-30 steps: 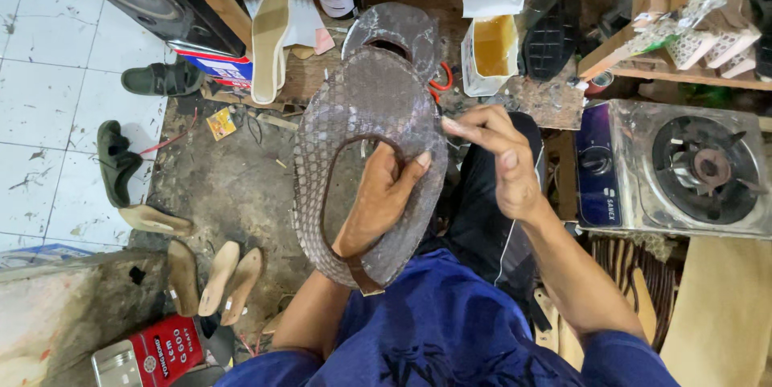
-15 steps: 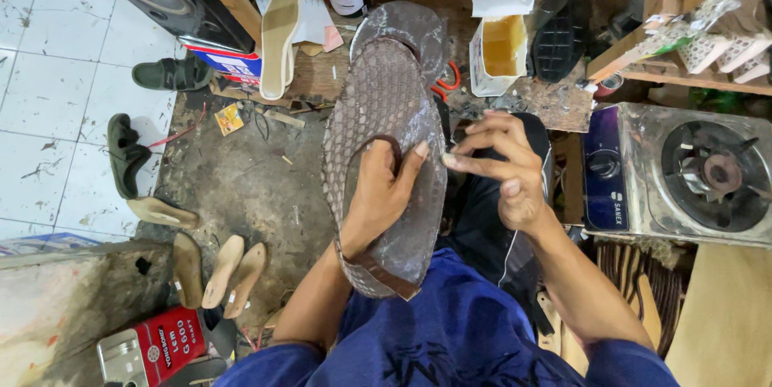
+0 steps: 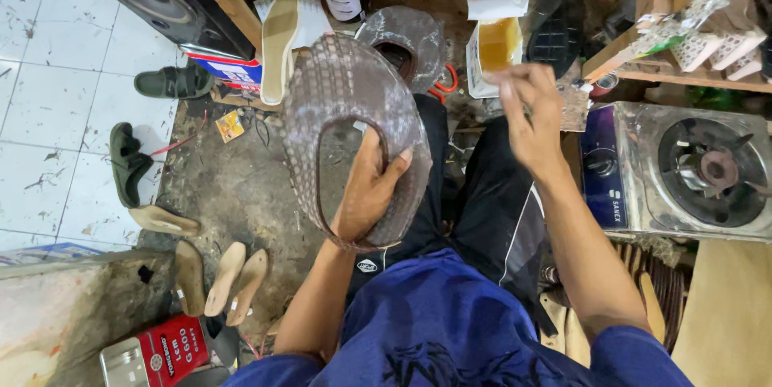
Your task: The person sits on the floor of a shoe workshop holding a woven shoe upper, dips their fingers into a container of yellow glue and applies it along the upper's edge, then presses and smooths the edge with their fingers, occasionally reaching up to a shelf of finished uppers.
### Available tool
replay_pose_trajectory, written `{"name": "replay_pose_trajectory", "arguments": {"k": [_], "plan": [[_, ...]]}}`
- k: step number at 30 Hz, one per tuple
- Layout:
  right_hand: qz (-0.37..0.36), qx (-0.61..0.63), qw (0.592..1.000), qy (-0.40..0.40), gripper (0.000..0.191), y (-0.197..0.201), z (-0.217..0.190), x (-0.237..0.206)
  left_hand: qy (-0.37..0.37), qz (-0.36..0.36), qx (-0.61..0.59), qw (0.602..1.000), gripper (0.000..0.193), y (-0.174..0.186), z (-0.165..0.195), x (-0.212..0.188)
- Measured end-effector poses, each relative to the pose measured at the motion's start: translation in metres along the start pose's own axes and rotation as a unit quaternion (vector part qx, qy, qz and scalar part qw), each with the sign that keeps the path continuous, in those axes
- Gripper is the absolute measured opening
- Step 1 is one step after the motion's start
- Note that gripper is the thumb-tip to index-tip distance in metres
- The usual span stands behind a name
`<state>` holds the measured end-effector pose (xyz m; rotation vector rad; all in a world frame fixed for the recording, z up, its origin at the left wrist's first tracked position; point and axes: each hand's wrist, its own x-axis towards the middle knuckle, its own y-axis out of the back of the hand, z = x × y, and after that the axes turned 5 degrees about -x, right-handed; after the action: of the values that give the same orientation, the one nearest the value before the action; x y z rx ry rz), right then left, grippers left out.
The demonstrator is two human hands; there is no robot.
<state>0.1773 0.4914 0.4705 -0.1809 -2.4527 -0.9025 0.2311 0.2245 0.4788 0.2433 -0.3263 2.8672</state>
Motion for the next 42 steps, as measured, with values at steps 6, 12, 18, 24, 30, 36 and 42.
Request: {"name": "replay_pose_trajectory", "arguments": {"k": [6,12,18,24,30,36,42], "plan": [[0.001,-0.304,0.950,0.076,0.036,-0.032,0.106,0.044,-0.043,0.027,0.059,0.997,0.035,-0.009,-0.006,-0.007],[-0.016,-0.329,0.943,0.037,0.043,-0.024,0.089,0.037,-0.020,0.071,0.074,0.995,0.030,0.002,-0.001,-0.011],[-0.072,0.129,0.988,0.037,0.063,-0.001,-0.020,-0.005,-0.029,0.077,0.206,0.975,0.022,-0.005,0.005,-0.005],[-0.109,0.149,0.979,0.086,0.084,0.002,-0.071,-0.027,-0.043,0.052,0.184,0.981,0.020,-0.017,0.006,0.004],[-0.091,0.118,0.977,0.154,0.083,0.001,-0.077,-0.038,-0.092,0.075,0.181,0.976,0.020,-0.010,0.005,0.008],[-0.083,0.032,0.979,0.185,0.085,0.004,-0.071,-0.034,-0.099,0.070,0.159,0.980,0.019,-0.013,0.005,0.011],[-0.054,-0.004,0.963,0.265,0.082,0.001,-0.076,-0.047,0.011,0.118,0.215,0.969,0.022,-0.009,0.007,0.013]]}}
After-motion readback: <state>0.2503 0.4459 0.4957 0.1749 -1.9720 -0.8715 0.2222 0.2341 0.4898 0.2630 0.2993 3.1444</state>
